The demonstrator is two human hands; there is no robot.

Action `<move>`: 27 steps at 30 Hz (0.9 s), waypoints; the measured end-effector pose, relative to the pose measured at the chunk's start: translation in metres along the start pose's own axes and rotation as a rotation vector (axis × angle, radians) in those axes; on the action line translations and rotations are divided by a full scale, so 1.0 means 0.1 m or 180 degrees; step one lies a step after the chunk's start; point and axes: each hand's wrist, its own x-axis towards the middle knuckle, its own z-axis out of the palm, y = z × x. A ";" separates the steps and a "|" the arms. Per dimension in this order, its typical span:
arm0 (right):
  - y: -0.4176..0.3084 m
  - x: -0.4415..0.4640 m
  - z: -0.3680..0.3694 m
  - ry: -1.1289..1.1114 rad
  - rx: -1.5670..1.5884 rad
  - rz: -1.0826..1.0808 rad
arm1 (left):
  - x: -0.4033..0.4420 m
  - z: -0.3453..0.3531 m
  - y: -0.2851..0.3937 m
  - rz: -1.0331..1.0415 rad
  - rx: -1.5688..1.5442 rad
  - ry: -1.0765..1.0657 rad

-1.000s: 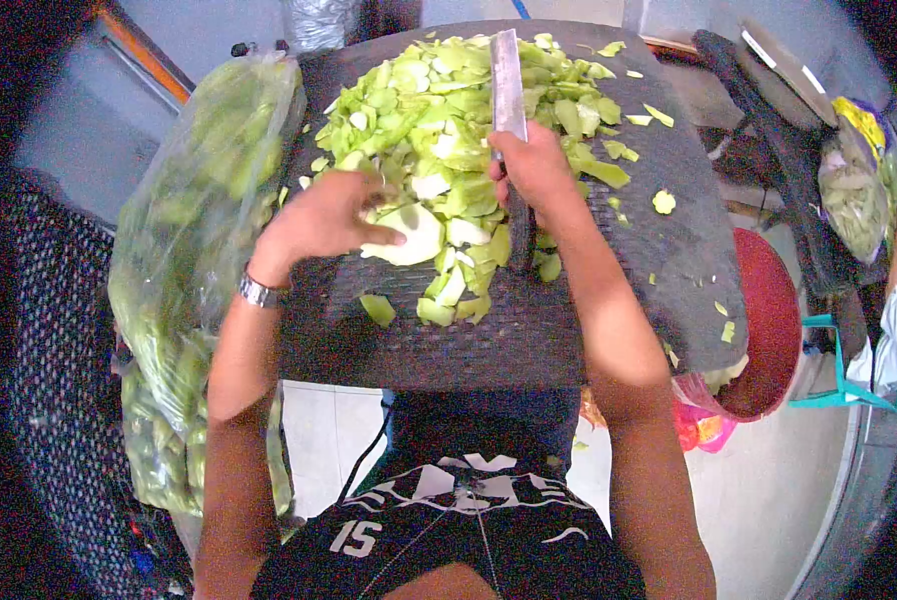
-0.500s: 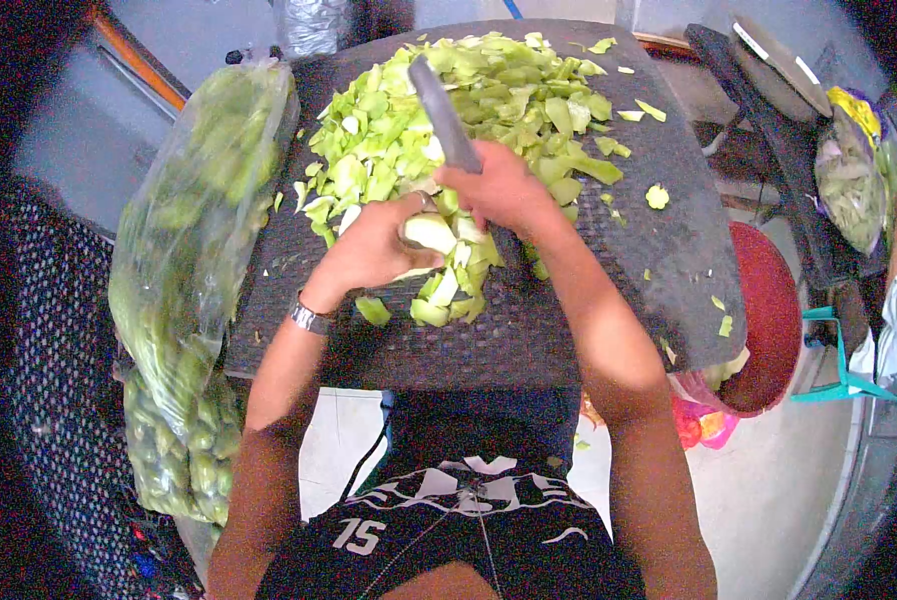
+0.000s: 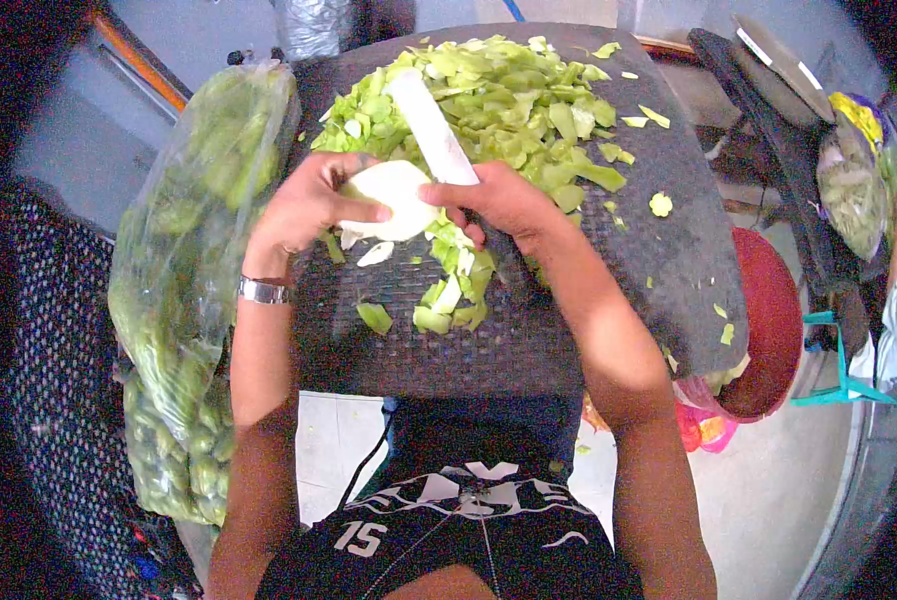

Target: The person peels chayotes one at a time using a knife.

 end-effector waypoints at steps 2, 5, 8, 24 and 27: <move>-0.04 -0.04 0.10 0.0195 0.0317 0.0026 | 0.01 0.00 0.00 0.0046 -0.0553 0.0628; 0.00 -0.04 0.23 0.0292 0.0497 -0.0063 | 0.13 0.16 -0.27 0.0429 -0.1585 0.1567; 0.05 -0.04 0.43 0.0283 0.0340 -0.0239 | 0.16 0.62 -0.19 0.0055 -0.3850 0.1498; -0.26 -0.36 0.47 0.0081 -0.1195 -0.0265 | 0.37 0.13 -0.56 0.0561 -0.4571 0.1666; -0.23 -0.33 0.50 -0.0169 -0.1048 0.0014 | 0.31 0.01 -0.62 0.0726 -0.4447 0.1678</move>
